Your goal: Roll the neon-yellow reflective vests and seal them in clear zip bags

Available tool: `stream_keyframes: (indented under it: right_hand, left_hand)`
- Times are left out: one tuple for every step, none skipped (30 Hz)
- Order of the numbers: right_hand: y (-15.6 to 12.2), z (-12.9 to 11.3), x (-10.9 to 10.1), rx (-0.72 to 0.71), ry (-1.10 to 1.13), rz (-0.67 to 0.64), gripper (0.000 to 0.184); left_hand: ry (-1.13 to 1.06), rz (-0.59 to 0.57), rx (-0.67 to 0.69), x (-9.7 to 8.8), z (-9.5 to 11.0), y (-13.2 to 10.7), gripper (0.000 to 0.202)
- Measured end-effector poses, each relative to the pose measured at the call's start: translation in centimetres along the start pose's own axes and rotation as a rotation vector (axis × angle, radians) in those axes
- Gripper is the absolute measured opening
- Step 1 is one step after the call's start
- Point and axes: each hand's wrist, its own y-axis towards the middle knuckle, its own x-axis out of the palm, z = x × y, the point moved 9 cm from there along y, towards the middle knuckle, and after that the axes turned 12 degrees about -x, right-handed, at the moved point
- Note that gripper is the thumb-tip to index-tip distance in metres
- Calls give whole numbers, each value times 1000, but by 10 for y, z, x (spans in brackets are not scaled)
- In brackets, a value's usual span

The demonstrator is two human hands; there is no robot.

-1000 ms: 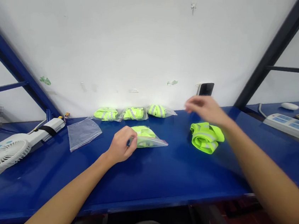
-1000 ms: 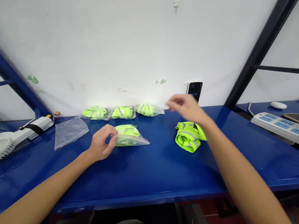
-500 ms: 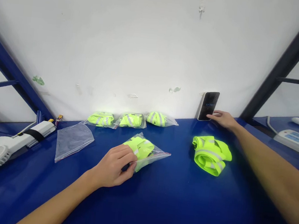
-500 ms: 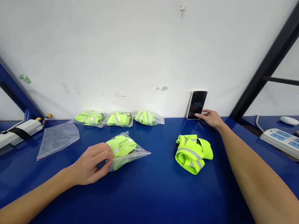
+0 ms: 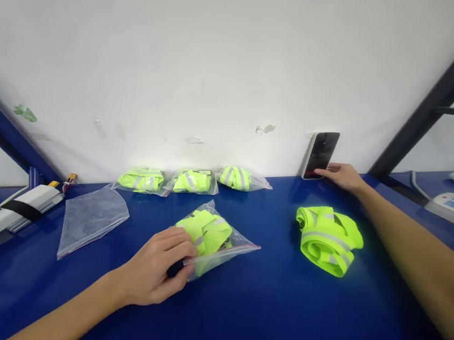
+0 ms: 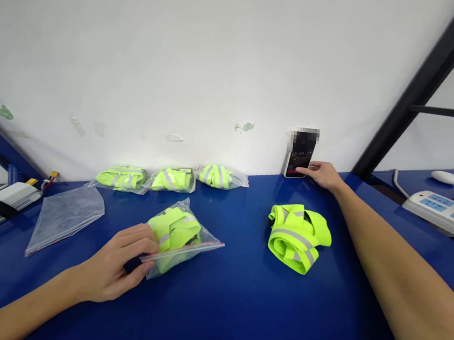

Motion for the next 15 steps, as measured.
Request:
stream_keyframes:
  right_hand:
    - [-2,0,2,27,7,-35,33]
    - [-4,0,6,56,19,-77,34]
    - [-6,0,8,73,27,-109,35]
    - [-9,-1,8,79,30,-124,34]
    - [-11,-3,8,77,33,-136,34]
    - [-14,-3,9,69,33,-150,33]
    - [-17,-2,8,62,23,-158,34]
    - [-21,0,6,60,1,-155,36]
    - [-25,3,2,64,-33,-138,39]
    - [-30,8,-4,77,-79,-110,42]
    - [-34,13,-9,94,-124,-80,44]
    - [-39,17,-14,110,-162,-60,44]
    - [-43,19,-17,116,-185,-60,43]
    - [-47,19,-18,111,-194,-81,40]
    - [-50,17,-17,97,-197,-113,35]
  left_hand:
    - [1,-18,7,0,0,-1,8]
    - [13,-31,17,0,1,-3,12]
    - [36,-37,28,0,2,-5,19]
    - [72,-38,33,-1,1,-6,27]
    - [118,-39,30,-1,0,-7,35]
    - [168,-40,19,-1,-4,-7,43]
    - [218,-44,-2,0,-8,-7,49]
    - [259,-54,-23,1,-13,-6,53]
    - [288,-68,-47,2,-18,-5,56]
    - [304,-81,-69,4,-22,-4,58]
    - [309,-91,-86,6,-26,-3,58]
    - [310,-94,-98,7,-29,-2,57]
    - [311,-90,-108,8,-32,-1,56]
    - [313,-78,-115,8,-33,0,54]
    - [318,-61,-116,8,-34,1,53]
